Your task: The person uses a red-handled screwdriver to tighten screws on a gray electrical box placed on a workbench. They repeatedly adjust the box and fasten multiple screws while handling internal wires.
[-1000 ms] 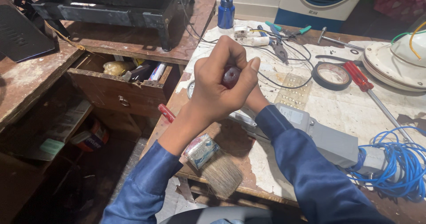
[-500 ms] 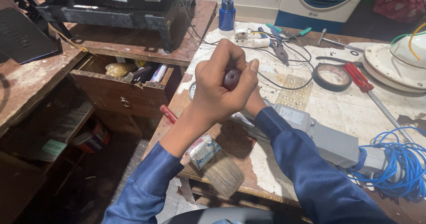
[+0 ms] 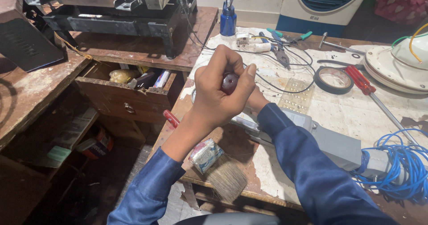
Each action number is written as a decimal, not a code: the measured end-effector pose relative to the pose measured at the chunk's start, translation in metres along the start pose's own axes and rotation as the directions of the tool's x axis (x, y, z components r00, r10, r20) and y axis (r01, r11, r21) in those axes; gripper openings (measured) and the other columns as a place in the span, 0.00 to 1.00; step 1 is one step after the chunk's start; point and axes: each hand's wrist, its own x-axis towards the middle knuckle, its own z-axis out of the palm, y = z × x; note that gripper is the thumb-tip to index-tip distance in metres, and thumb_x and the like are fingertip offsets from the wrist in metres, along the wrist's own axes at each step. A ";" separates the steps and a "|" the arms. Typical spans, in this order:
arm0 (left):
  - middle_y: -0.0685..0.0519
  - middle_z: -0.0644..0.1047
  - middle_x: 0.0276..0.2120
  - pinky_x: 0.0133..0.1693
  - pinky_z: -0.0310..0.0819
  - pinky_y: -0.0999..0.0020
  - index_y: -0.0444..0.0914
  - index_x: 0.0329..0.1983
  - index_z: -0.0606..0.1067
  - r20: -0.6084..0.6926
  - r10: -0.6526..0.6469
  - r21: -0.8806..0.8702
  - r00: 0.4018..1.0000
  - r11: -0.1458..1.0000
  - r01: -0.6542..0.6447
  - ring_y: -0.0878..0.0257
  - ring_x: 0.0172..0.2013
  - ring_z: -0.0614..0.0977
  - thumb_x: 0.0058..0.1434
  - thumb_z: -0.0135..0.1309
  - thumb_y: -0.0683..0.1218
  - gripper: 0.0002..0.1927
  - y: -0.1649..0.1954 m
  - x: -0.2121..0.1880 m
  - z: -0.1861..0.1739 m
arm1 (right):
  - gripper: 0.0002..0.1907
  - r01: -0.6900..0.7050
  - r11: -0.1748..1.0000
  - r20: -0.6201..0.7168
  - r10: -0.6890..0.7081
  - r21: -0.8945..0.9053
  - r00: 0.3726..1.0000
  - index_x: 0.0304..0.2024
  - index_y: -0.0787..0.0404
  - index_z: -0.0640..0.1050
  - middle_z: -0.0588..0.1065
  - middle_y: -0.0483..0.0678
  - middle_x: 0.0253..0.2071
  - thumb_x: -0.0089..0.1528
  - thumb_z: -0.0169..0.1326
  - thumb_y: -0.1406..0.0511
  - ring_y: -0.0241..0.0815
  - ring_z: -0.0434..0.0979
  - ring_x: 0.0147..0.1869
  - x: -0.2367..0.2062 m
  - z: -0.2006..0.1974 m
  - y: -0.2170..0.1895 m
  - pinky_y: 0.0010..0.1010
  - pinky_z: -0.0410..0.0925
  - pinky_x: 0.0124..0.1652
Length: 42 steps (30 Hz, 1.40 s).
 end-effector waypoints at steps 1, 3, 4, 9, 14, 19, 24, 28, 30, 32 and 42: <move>0.54 0.72 0.25 0.26 0.69 0.75 0.36 0.36 0.67 -0.001 -0.006 -0.002 1.000 1.000 0.006 0.67 0.24 0.77 0.68 0.59 0.42 0.12 0.000 0.000 0.000 | 0.18 -0.068 0.991 -0.055 0.075 0.113 0.996 0.58 0.54 0.70 0.75 0.44 0.48 0.67 0.51 0.57 0.34 0.79 0.49 -0.001 0.002 0.000 0.27 0.76 0.48; 0.54 0.73 0.26 0.27 0.71 0.75 0.36 0.37 0.67 0.004 0.010 -0.001 1.000 1.000 -0.010 0.68 0.23 0.78 0.68 0.59 0.42 0.11 0.000 0.000 0.001 | 0.17 -0.125 0.986 -0.094 0.136 0.115 0.986 0.57 0.55 0.71 0.75 0.43 0.48 0.68 0.51 0.57 0.34 0.79 0.49 -0.001 0.002 0.000 0.27 0.76 0.47; 0.54 0.73 0.26 0.27 0.72 0.75 0.36 0.38 0.67 0.005 0.018 -0.001 1.000 1.000 -0.018 0.69 0.23 0.79 0.68 0.59 0.42 0.11 0.000 0.000 0.001 | 0.16 -0.153 0.981 -0.113 0.166 0.116 0.980 0.56 0.56 0.71 0.75 0.43 0.47 0.68 0.51 0.58 0.33 0.79 0.49 -0.001 0.002 0.001 0.27 0.75 0.46; 0.54 0.73 0.26 0.27 0.72 0.75 0.36 0.38 0.67 0.010 0.012 -0.003 1.000 1.000 -0.012 0.68 0.25 0.79 0.68 0.59 0.42 0.11 0.000 0.000 0.001 | 0.14 -0.017 0.997 -0.065 0.021 0.070 0.998 0.56 0.57 0.71 0.74 0.44 0.47 0.69 0.53 0.62 0.34 0.78 0.48 0.004 0.001 0.004 0.27 0.75 0.46; 0.54 0.73 0.25 0.27 0.70 0.75 0.36 0.37 0.67 -0.001 0.005 -0.003 1.000 1.000 -0.005 0.69 0.25 0.77 0.68 0.59 0.42 0.11 -0.003 0.002 0.002 | 0.17 0.011 0.990 -0.041 -0.006 0.142 0.999 0.60 0.55 0.68 0.73 0.43 0.47 0.69 0.51 0.62 0.32 0.77 0.48 0.002 0.002 0.004 0.26 0.75 0.46; 0.55 0.73 0.26 0.26 0.70 0.77 0.36 0.37 0.67 -0.009 0.017 -0.023 1.000 1.000 -0.017 0.72 0.23 0.77 0.68 0.59 0.41 0.11 -0.003 0.003 0.004 | 0.19 0.046 0.989 -0.015 -0.044 0.143 0.999 0.61 0.57 0.66 0.73 0.44 0.48 0.69 0.51 0.64 0.33 0.77 0.49 0.006 0.003 0.001 0.26 0.75 0.47; 0.55 0.73 0.24 0.27 0.68 0.75 0.35 0.36 0.67 -0.007 -0.009 -0.018 1.000 1.000 0.009 0.72 0.24 0.76 0.68 0.59 0.41 0.11 0.000 0.004 0.004 | 0.18 0.084 0.996 -0.019 -0.083 0.010 0.996 0.60 0.57 0.67 0.72 0.43 0.49 0.69 0.51 0.65 0.33 0.76 0.50 0.009 -0.008 0.012 0.27 0.75 0.48; 0.56 0.72 0.25 0.25 0.66 0.78 0.36 0.37 0.67 -0.029 0.002 -0.041 1.000 0.999 -0.003 0.74 0.22 0.74 0.69 0.59 0.41 0.12 0.002 0.008 0.006 | 0.16 0.117 0.859 0.035 -0.115 -0.498 0.993 0.54 0.62 0.74 0.75 0.47 0.51 0.66 0.59 0.64 0.37 0.76 0.53 0.009 -0.032 0.032 0.32 0.74 0.50; 0.57 0.72 0.23 0.25 0.63 0.79 0.36 0.38 0.66 -0.053 0.006 -0.091 0.999 0.996 -0.011 0.75 0.22 0.72 0.70 0.58 0.41 0.11 0.001 0.014 0.009 | 0.20 -0.027 0.682 -0.066 -0.031 -0.731 0.997 0.53 0.63 0.76 0.78 0.49 0.47 0.61 0.63 0.62 0.38 0.77 0.52 0.005 -0.045 0.040 0.34 0.71 0.49; 0.58 0.71 0.21 0.25 0.61 0.79 0.36 0.38 0.66 -0.074 0.014 -0.135 0.997 0.991 -0.024 0.76 0.22 0.71 0.72 0.57 0.41 0.11 -0.001 0.020 0.013 | 0.23 -0.063 0.535 -0.105 -0.049 -0.842 0.993 0.53 0.64 0.78 0.79 0.52 0.45 0.58 0.65 0.61 0.40 0.78 0.50 0.000 -0.053 0.044 0.35 0.70 0.47; 0.61 0.69 0.24 0.24 0.55 0.80 0.37 0.37 0.66 -0.155 -0.042 -0.180 0.987 0.984 0.013 0.78 0.22 0.66 0.72 0.56 0.40 0.11 -0.028 0.024 0.028 | 0.15 -0.313 0.606 -0.275 0.158 -0.731 0.948 0.44 0.61 0.80 0.79 0.48 0.33 0.56 0.63 0.63 0.40 0.78 0.32 -0.015 -0.037 0.016 0.34 0.71 0.31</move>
